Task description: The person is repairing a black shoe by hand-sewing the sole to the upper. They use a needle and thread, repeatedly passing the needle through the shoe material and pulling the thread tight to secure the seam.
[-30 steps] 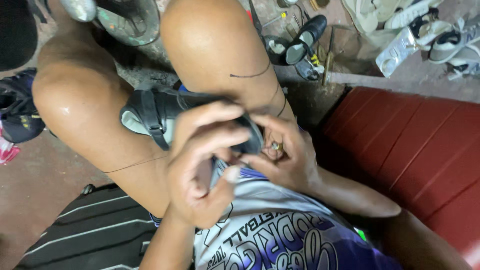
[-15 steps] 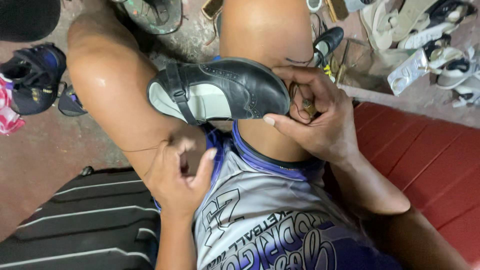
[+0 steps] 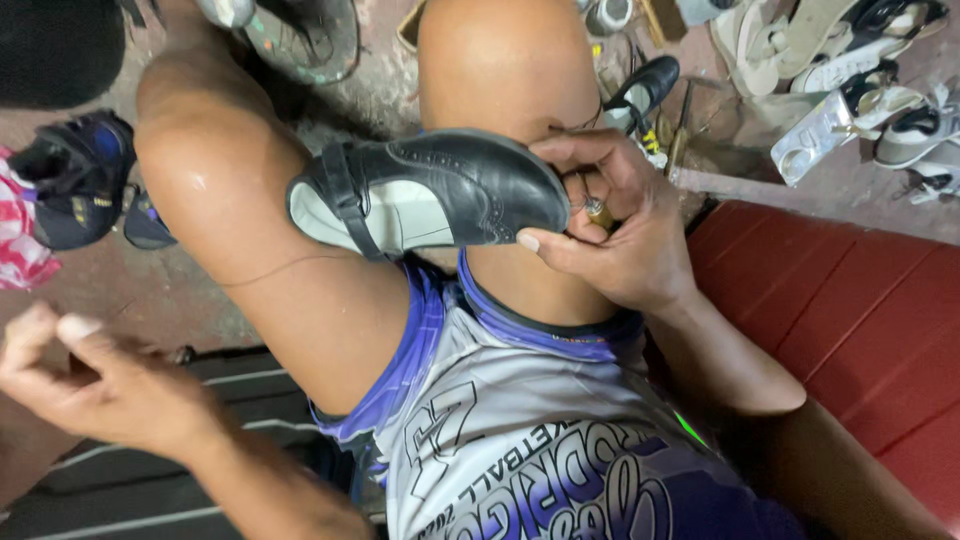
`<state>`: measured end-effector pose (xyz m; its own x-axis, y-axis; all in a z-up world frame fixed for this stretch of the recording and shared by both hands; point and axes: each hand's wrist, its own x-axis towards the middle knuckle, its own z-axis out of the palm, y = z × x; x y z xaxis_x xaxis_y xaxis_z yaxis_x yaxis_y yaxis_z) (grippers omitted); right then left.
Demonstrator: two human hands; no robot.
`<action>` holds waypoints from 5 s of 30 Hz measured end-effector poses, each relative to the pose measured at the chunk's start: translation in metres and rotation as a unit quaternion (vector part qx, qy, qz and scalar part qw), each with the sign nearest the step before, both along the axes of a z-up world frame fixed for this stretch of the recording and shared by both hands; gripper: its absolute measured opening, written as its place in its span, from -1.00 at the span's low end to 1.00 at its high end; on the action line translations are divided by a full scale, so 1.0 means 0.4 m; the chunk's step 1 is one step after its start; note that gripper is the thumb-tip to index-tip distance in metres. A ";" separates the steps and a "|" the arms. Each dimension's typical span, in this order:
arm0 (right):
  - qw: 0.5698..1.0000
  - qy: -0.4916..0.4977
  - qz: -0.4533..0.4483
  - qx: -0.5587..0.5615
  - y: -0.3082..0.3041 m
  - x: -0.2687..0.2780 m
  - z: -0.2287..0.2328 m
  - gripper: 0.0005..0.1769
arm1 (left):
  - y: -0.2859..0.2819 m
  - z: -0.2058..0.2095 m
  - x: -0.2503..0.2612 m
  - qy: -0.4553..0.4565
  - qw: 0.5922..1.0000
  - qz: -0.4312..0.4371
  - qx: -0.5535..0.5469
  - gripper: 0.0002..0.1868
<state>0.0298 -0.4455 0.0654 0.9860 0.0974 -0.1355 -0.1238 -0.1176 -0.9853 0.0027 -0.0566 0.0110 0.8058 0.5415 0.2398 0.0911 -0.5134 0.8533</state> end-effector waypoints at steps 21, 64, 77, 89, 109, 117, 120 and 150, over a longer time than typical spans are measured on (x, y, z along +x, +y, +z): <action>0.909 0.156 0.199 -0.331 -0.070 0.015 0.108 0.25 | -0.361 0.133 0.112 0.128 0.919 -0.364 0.082 -0.61; 0.980 -0.121 0.071 -0.143 0.032 0.049 0.012 -0.48 | -0.406 0.165 0.080 0.180 0.857 -0.290 -0.387 -0.63; 0.984 -0.068 0.114 -0.122 -0.007 0.027 0.042 -0.42 | -0.476 0.127 0.090 0.155 0.785 -0.341 -0.493 0.15; 0.991 -0.103 0.065 -0.060 -0.053 -0.048 0.049 -0.66 | -0.458 0.094 0.075 0.129 0.800 -0.313 -0.495 0.12; 0.958 -0.100 0.137 -0.233 -0.076 -0.009 0.130 -0.55 | -0.449 0.053 0.046 0.130 0.806 -0.321 -0.480 0.01; 0.889 -0.117 0.242 -0.370 -0.072 0.051 0.178 -0.53 | -0.456 0.047 0.056 0.130 0.802 -0.340 -0.473 -0.14; 0.888 -0.122 0.250 -0.365 -0.063 0.078 0.188 -0.60 | -0.455 0.048 0.059 0.131 0.808 -0.359 -0.448 -0.16; 0.919 -0.105 0.215 -0.314 -0.086 0.097 0.132 -0.93 | 0.014 0.104 -0.061 0.263 0.956 -0.073 0.111 -0.73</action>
<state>0.0688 -0.4799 0.1180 0.8856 0.4515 -0.1090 0.2521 -0.6643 -0.7037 -0.0219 -0.0512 0.0528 0.9092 0.3977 -0.1232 0.3917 -0.7169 0.5768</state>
